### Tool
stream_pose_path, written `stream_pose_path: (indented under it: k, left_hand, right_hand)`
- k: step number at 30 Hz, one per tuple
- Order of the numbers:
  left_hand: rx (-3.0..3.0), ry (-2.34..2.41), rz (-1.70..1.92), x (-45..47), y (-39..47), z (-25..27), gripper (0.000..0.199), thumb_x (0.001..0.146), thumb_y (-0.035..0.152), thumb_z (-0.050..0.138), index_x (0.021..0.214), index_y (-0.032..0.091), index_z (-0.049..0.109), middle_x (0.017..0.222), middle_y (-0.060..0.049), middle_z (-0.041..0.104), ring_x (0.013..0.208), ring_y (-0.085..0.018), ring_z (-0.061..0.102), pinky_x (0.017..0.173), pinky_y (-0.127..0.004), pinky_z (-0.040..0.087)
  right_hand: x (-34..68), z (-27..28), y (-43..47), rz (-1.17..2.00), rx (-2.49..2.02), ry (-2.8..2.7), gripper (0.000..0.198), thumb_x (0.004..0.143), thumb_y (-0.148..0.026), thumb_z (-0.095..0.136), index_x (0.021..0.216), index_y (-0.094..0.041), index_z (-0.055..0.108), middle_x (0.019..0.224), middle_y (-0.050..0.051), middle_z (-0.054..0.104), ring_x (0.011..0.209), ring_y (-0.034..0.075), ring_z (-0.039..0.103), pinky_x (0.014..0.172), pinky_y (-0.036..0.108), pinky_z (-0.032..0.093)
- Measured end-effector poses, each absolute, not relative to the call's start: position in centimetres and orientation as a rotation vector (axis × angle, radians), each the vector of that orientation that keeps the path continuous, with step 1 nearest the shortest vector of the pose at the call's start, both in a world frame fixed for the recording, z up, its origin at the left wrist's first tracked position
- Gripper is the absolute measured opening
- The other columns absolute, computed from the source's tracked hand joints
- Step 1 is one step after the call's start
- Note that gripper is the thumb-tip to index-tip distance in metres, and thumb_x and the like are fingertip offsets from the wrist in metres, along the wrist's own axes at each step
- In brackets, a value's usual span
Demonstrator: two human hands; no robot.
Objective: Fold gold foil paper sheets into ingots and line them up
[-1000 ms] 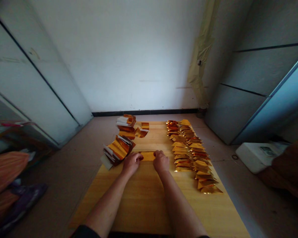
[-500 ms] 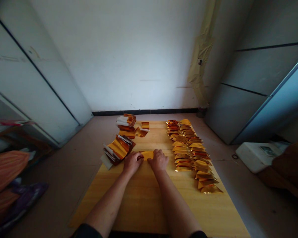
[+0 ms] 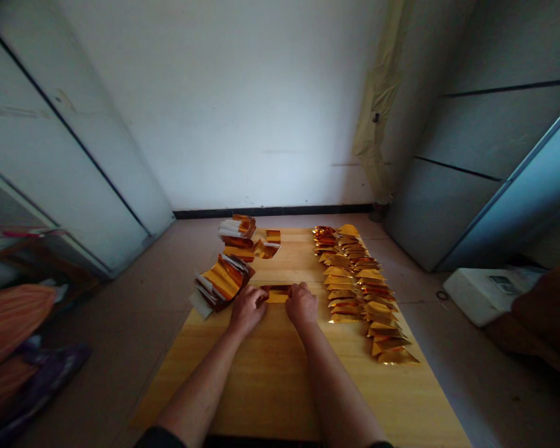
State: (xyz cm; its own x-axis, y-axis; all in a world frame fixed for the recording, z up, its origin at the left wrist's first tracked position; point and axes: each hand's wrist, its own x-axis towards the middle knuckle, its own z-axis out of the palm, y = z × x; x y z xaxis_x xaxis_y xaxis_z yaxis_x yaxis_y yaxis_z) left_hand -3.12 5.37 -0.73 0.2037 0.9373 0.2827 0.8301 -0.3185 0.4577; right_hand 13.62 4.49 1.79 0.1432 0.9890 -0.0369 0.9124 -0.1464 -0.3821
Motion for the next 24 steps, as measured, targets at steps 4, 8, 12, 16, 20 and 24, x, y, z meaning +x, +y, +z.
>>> stream_pose_path:
  k: [4,8,12,16,20,24]
  left_hand:
    - [2.291,1.646,0.898,-3.2,5.4,-1.3,0.027,0.071,0.009,0.059,0.095,0.021,0.064,0.097,-0.004,0.061,0.097,-0.019,0.054,0.088,-0.032,0.041]
    - [2.344,1.658,0.841,-3.2,5.5,-1.6,0.028,0.074,0.012,0.059,0.1,0.022,0.064,0.097,-0.005,0.062,0.097,-0.022,0.053,0.089,-0.036,0.041]
    - [2.342,1.639,0.879,-3.3,5.5,-1.7,0.021,0.073,0.011,0.059,0.09,0.021,0.064,0.09,-0.004,0.061,0.092,-0.02,0.054,0.084,-0.034,0.042]
    - [2.349,1.55,0.933,-3.4,5.4,-1.7,0.02,0.071,0.003,0.055,0.075,0.021,0.064,0.081,-0.002,0.061,0.085,-0.017,0.054,0.079,-0.03,0.042]
    - [2.329,1.531,0.95,-3.3,5.0,-1.4,0.021,0.067,0.0,0.055,0.066,0.019,0.064,0.076,-0.002,0.062,0.082,-0.017,0.054,0.077,-0.029,0.042]
    - [2.318,1.542,0.954,-3.2,4.9,-1.1,0.014,0.071,0.007,0.058,0.063,0.019,0.062,0.076,-0.002,0.061,0.081,-0.017,0.055,0.076,-0.028,0.042]
  right_hand:
    - [13.6,1.5,4.4,0.413,-2.124,-1.815,0.032,0.075,-0.014,0.05,0.104,-0.023,0.059,0.103,0.003,0.06,0.086,0.015,0.059,0.069,0.025,0.033]
    - [13.7,1.4,4.5,0.419,-2.12,-1.841,0.023,0.076,-0.017,0.051,0.095,-0.022,0.063,0.101,0.004,0.06,0.085,0.016,0.058,0.069,0.025,0.033]
    - [13.8,1.1,4.4,0.41,-2.081,-1.831,0.018,0.077,-0.017,0.052,0.087,-0.023,0.065,0.095,0.002,0.06,0.082,0.014,0.058,0.068,0.024,0.032]
    - [14.2,0.4,4.3,0.398,-1.999,-1.845,0.017,0.077,-0.016,0.052,0.081,-0.022,0.067,0.091,0.001,0.062,0.079,0.012,0.057,0.067,0.022,0.032]
    - [14.7,-0.1,4.2,0.421,-1.931,-1.868,0.015,0.076,-0.017,0.054,0.075,-0.021,0.068,0.088,0.002,0.064,0.077,0.013,0.057,0.068,0.022,0.033]
    - [15.2,-0.3,4.1,0.448,-1.864,-1.858,0.01,0.074,-0.019,0.056,0.069,-0.018,0.065,0.081,0.002,0.062,0.071,0.012,0.054,0.066,0.021,0.034]
